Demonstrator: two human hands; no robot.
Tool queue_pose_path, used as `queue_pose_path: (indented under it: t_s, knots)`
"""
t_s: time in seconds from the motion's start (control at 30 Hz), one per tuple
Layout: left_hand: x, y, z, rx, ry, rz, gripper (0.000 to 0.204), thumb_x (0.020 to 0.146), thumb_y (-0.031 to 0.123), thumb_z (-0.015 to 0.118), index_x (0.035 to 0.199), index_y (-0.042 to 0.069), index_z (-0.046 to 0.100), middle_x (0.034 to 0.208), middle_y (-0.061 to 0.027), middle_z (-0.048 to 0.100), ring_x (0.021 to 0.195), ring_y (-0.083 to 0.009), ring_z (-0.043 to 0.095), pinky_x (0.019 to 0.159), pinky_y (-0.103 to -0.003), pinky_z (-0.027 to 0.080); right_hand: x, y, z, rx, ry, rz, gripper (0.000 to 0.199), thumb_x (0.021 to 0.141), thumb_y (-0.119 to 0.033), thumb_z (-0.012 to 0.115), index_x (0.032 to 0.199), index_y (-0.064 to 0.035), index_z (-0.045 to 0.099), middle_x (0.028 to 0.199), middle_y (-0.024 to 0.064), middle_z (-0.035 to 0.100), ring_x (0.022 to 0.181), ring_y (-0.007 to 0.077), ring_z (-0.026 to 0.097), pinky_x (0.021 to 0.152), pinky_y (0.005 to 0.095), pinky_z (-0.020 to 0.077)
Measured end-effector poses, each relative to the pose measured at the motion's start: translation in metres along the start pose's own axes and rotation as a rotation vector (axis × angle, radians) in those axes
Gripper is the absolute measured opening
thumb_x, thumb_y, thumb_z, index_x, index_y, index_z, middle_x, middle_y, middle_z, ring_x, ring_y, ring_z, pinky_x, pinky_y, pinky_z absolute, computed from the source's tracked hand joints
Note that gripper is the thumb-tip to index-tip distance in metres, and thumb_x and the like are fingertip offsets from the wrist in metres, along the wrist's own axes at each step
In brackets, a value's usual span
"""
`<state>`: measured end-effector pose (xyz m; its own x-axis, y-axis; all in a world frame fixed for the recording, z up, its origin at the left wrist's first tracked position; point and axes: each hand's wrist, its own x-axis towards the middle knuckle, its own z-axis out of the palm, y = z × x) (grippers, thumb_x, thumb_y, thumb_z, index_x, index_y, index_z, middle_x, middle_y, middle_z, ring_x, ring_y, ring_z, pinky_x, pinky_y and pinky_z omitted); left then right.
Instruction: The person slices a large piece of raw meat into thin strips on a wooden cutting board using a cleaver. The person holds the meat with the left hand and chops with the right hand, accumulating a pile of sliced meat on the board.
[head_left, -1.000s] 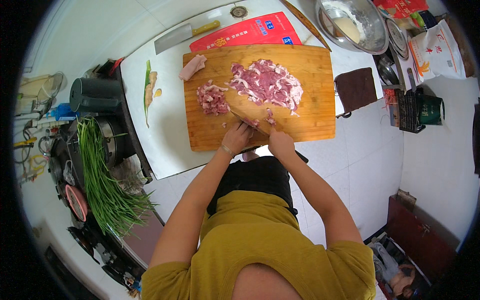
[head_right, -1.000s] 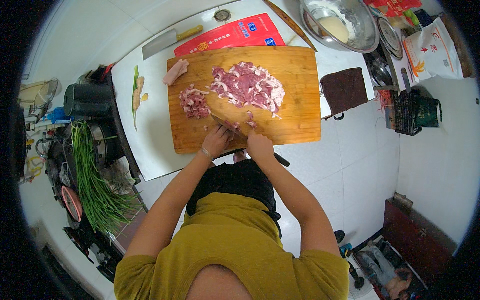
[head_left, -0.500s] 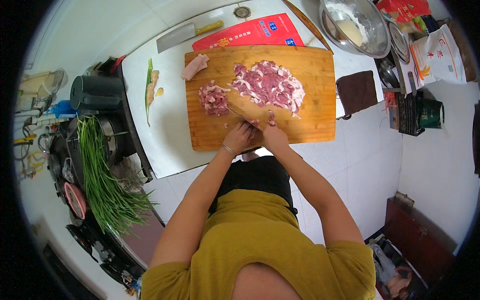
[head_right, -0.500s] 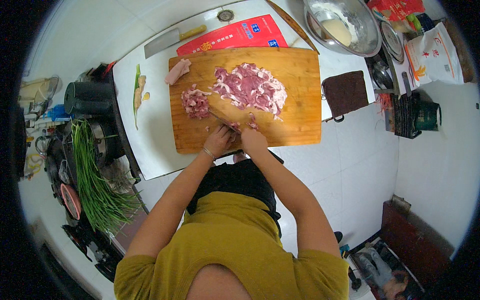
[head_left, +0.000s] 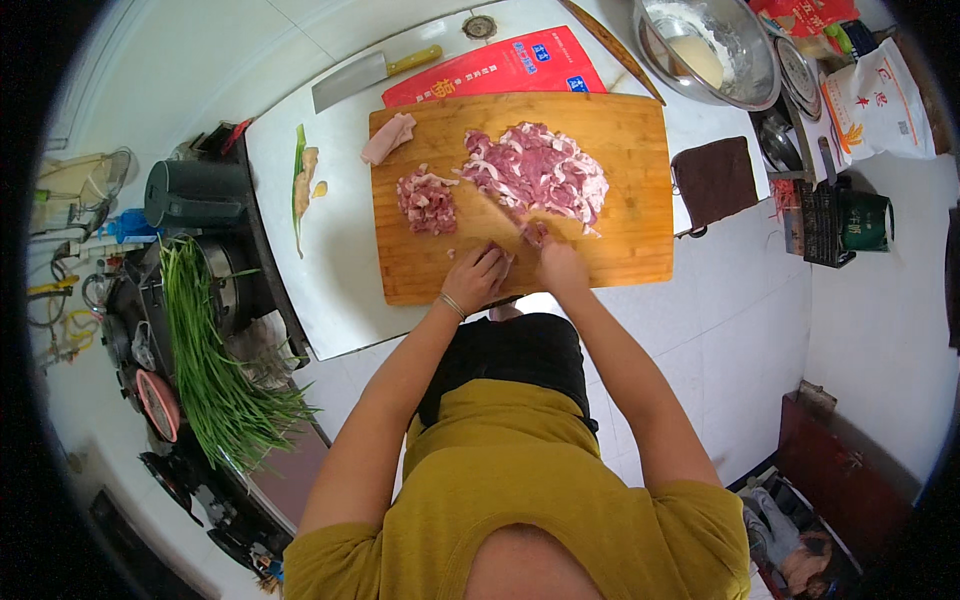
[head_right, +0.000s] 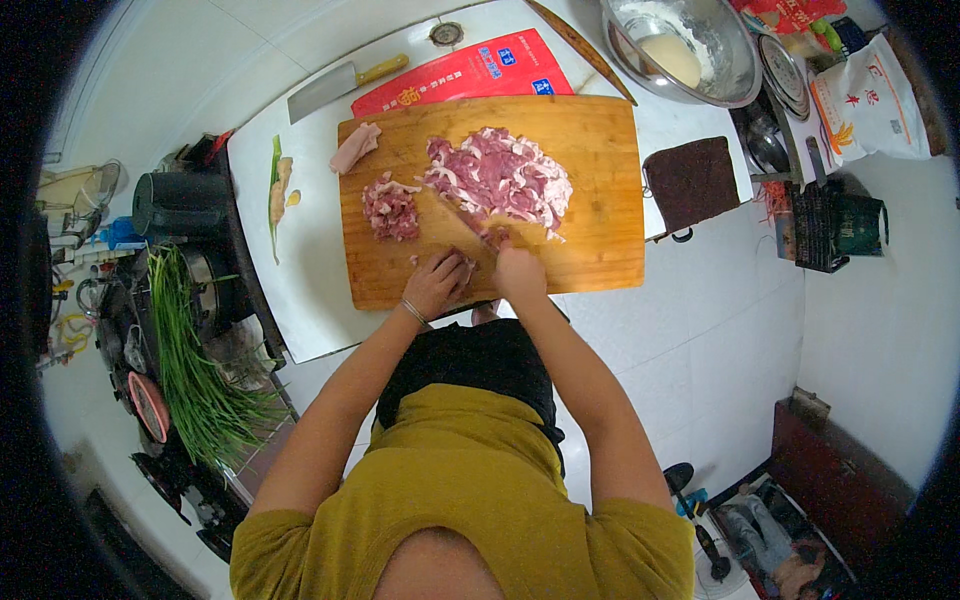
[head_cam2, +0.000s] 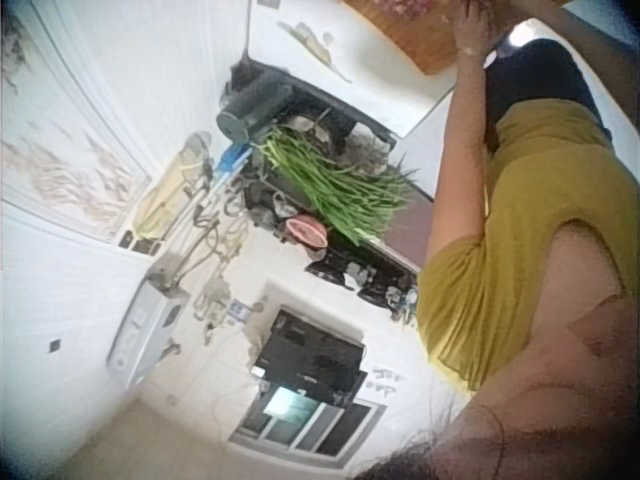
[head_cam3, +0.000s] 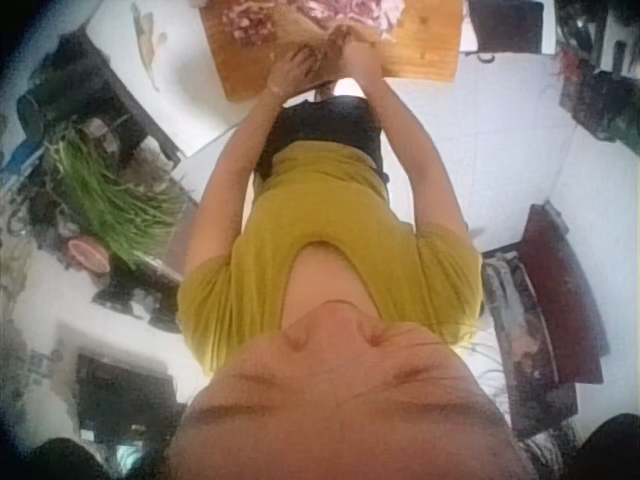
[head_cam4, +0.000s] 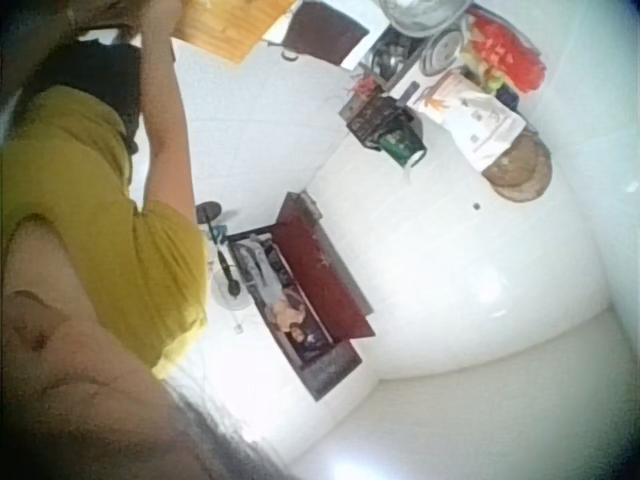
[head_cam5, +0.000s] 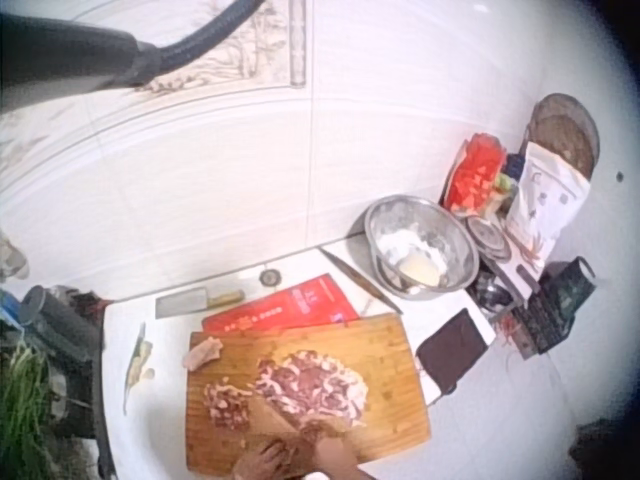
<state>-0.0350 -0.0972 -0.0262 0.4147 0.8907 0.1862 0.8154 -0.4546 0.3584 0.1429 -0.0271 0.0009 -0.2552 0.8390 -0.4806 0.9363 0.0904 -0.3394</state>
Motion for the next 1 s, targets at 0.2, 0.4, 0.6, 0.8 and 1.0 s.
queue_pose_path:
  t_s: [0.2, 0.4, 0.6, 0.8, 1.0]
  knots:
    - [-0.006, -0.002, 0.01, 0.101, 0.041, 0.031, 0.037, 0.072, 0.014, 0.061, 0.108, 0.006, 0.058, 0.105, -0.0077, 0.055, 0.101, -0.0255, 0.052, 0.085, -0.032, 0.047, -0.026, 0.013, -0.02, -0.035, -0.079, -0.086, 0.022, 0.078, -0.011, 0.051, 0.097, -0.0008, 0.053, 0.076, 0.0214, 0.063, 0.072, 0.0369, 0.063, 0.064, 0.0479, 0.0506]
    - [-0.008, -0.004, 0.017, -0.023, -0.017, -0.007, 0.033, 0.07, 0.013, 0.063, 0.102, 0.006, 0.06, 0.104, -0.0097, 0.055, 0.098, -0.0288, 0.051, 0.085, -0.036, 0.046, -0.034, 0.002, -0.001, -0.106, -0.122, -0.111, 0.015, 0.077, -0.01, 0.051, 0.089, -0.0021, 0.056, 0.077, 0.0203, 0.063, 0.071, 0.0357, 0.064, 0.063, 0.0457, 0.0513]
    - [-0.003, -0.001, 0.008, -0.037, -0.035, -0.049, 0.035, 0.069, 0.014, 0.063, 0.103, 0.007, 0.06, 0.104, -0.0098, 0.054, 0.1, -0.0308, 0.049, 0.087, -0.037, 0.045, -0.011, -0.006, 0.013, -0.059, -0.097, -0.181, 0.013, 0.077, -0.009, 0.051, 0.084, -0.002, 0.058, 0.079, 0.0202, 0.063, 0.073, 0.0353, 0.064, 0.063, 0.0443, 0.0517]
    - [0.0, -0.002, 0.009, -0.011, -0.009, -0.008, 0.039, 0.069, 0.013, 0.061, 0.108, 0.008, 0.059, 0.105, -0.0083, 0.055, 0.103, -0.0286, 0.048, 0.089, -0.036, 0.043, -0.028, 0.023, -0.008, -0.152, -0.225, -0.117, 0.016, 0.077, -0.009, 0.051, 0.089, -0.0004, 0.058, 0.085, 0.0204, 0.063, 0.076, 0.0355, 0.064, 0.066, 0.0443, 0.0514]
    - [-0.007, -0.007, 0.018, -0.049, -0.077, -0.006, 0.04, 0.068, 0.012, 0.062, 0.108, 0.01, 0.059, 0.106, -0.0085, 0.054, 0.109, -0.0304, 0.046, 0.09, -0.037, 0.044, -0.011, -0.006, 0.006, -0.102, -0.155, -0.156, 0.016, 0.077, -0.009, 0.052, 0.089, -0.0003, 0.057, 0.085, 0.0203, 0.063, 0.077, 0.0362, 0.064, 0.067, 0.0452, 0.0512]
